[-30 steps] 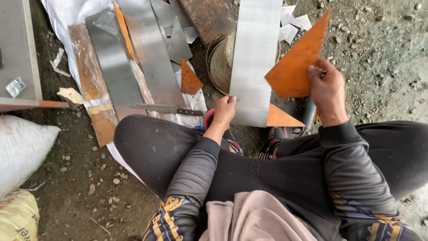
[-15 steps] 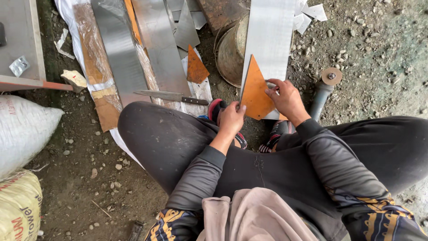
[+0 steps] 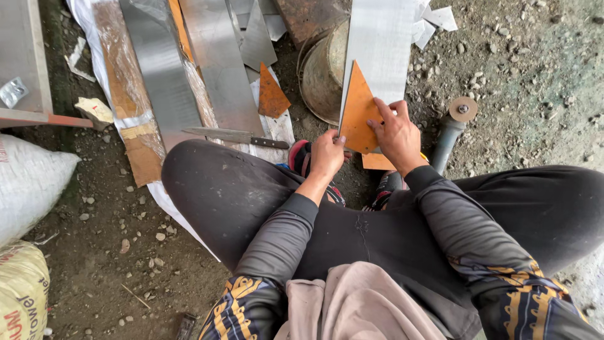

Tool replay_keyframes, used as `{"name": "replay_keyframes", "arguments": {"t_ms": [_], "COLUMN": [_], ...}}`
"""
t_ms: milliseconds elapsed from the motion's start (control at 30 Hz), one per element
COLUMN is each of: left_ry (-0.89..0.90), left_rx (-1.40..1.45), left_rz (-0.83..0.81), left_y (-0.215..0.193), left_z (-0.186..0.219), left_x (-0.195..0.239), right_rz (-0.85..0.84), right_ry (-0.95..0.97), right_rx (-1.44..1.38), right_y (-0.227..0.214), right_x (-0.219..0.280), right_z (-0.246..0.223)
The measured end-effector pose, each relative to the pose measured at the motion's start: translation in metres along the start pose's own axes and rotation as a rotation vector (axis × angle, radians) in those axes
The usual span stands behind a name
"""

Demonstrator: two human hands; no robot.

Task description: The person sits on the ground and uses a pencil and an orange triangular template to mark cutting lines on a long metal sheet. They repeatedly position the template, trace its edges, and adjust its placement to create multiple geometric outlines on the metal surface.

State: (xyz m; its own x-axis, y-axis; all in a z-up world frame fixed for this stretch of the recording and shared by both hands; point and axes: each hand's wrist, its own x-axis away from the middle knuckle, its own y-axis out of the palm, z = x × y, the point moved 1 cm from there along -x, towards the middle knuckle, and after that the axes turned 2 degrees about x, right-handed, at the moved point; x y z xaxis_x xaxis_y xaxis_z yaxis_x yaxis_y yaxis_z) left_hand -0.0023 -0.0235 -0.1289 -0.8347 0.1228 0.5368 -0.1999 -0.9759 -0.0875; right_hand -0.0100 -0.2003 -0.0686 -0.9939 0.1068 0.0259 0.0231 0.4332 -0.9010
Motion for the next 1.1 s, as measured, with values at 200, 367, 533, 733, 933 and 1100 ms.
{"name": "replay_keyframes", "arguments": {"t_ms": [200,367,533,733,933,1100], "left_ry": [0.162,0.174,0.300,0.221,0.269,0.317], "left_rx": [-0.270,-0.300,-0.220,-0.256,-0.231,-0.233], "left_rz": [0.115,0.151,0.178,0.143,0.129,0.134], "left_y": [-0.008,-0.010,-0.010,-0.010,-0.010,-0.009], "left_z": [0.020,0.018,0.015,0.019,0.020,0.017], "left_x": [0.016,0.020,0.021,0.024,0.026,0.025], "right_rz": [0.012,-0.006,-0.026,-0.024,-0.042,-0.052], "right_ry": [-0.015,-0.036,-0.010,-0.023,-0.017,-0.005], "right_rx": [-0.021,-0.008,-0.010,-0.016,0.005,0.003], "right_y": [0.002,0.004,0.004,0.002,0.001,0.001], "right_x": [-0.002,-0.004,-0.005,-0.006,-0.007,-0.008], "right_z": [0.002,0.003,0.000,-0.002,-0.004,-0.005]}}
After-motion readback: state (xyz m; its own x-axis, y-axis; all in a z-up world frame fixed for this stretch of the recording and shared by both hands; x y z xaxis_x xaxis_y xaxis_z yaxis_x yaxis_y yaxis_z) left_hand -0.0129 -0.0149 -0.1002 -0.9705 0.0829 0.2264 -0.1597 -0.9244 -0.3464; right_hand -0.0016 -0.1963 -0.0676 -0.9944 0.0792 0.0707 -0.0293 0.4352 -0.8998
